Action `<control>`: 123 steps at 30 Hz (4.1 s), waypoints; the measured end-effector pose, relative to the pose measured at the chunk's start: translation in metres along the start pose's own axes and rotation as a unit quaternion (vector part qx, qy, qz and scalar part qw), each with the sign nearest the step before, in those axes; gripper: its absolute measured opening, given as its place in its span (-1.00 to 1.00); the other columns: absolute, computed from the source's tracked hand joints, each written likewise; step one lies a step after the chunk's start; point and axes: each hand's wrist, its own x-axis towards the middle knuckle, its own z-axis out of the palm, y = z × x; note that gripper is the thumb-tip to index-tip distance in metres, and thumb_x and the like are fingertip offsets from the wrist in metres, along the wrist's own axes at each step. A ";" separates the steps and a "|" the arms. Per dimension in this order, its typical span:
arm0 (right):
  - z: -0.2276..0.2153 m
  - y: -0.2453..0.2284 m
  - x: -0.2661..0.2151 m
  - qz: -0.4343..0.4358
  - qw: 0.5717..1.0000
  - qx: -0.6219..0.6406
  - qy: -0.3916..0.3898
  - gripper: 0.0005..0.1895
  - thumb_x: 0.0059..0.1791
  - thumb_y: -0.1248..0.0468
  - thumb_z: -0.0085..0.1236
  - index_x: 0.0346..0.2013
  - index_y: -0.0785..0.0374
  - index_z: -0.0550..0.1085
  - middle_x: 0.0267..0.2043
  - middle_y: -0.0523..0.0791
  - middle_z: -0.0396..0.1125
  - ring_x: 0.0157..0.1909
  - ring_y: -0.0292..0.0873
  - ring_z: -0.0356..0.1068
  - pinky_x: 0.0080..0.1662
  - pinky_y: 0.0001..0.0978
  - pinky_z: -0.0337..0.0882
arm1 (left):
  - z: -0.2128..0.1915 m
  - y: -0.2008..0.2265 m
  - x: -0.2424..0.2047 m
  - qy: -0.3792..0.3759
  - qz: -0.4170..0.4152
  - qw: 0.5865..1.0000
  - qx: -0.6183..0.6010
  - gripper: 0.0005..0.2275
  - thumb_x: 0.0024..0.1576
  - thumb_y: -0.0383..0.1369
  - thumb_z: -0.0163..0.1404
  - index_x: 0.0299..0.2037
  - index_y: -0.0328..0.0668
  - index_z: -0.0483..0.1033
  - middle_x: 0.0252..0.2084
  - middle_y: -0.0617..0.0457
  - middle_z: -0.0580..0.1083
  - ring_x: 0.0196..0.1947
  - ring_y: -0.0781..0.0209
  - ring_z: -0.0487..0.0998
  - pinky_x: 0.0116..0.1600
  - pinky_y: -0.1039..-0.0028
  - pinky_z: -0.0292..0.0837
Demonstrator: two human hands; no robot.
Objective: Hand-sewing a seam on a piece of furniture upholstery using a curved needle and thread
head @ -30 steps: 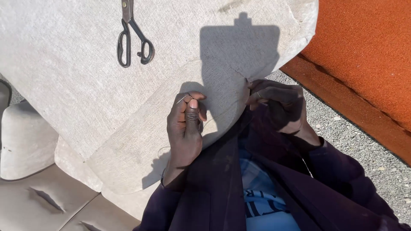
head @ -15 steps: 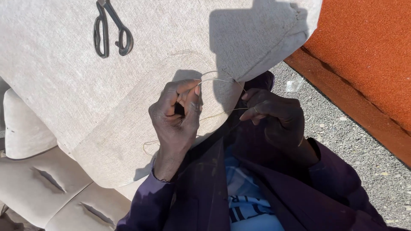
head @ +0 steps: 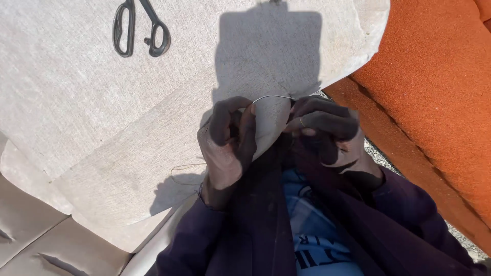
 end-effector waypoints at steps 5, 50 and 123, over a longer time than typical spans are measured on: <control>-0.024 0.036 0.014 0.181 0.913 0.320 0.176 -0.69 0.49 0.06 0.21 0.03 0.23 0.52 -0.33 -0.17 0.41 -0.26 -0.25 0.47 -0.04 -0.35 0.57 | 0.006 0.008 0.004 0.032 -0.040 0.997 -0.058 -0.98 0.55 -0.51 0.30 0.09 -0.22 0.77 -0.60 0.02 0.42 -0.60 0.12 0.48 -0.34 0.35 0.47; 0.026 -0.012 -0.057 0.019 0.997 -0.060 -0.047 -0.62 0.45 0.25 0.20 -0.10 0.40 0.79 -0.33 0.07 0.49 -0.20 0.31 0.62 0.10 0.13 0.68 | 0.003 0.003 0.003 -0.014 -0.037 0.998 -0.040 -0.91 0.52 -0.61 0.28 0.12 -0.28 0.78 -0.59 0.07 0.34 -0.54 0.24 0.44 -0.25 0.34 0.54; 0.060 0.013 -0.070 -0.042 0.988 -0.130 -0.067 -0.72 0.44 0.39 0.09 0.07 0.35 0.76 -0.07 0.04 0.56 0.23 0.25 0.56 0.57 0.21 0.57 | 0.023 0.019 0.085 -0.376 -0.068 0.906 0.181 -0.80 0.36 -0.60 -0.06 -0.32 -0.24 0.54 -0.26 -0.12 0.63 -0.39 0.01 0.56 -0.36 0.14 0.39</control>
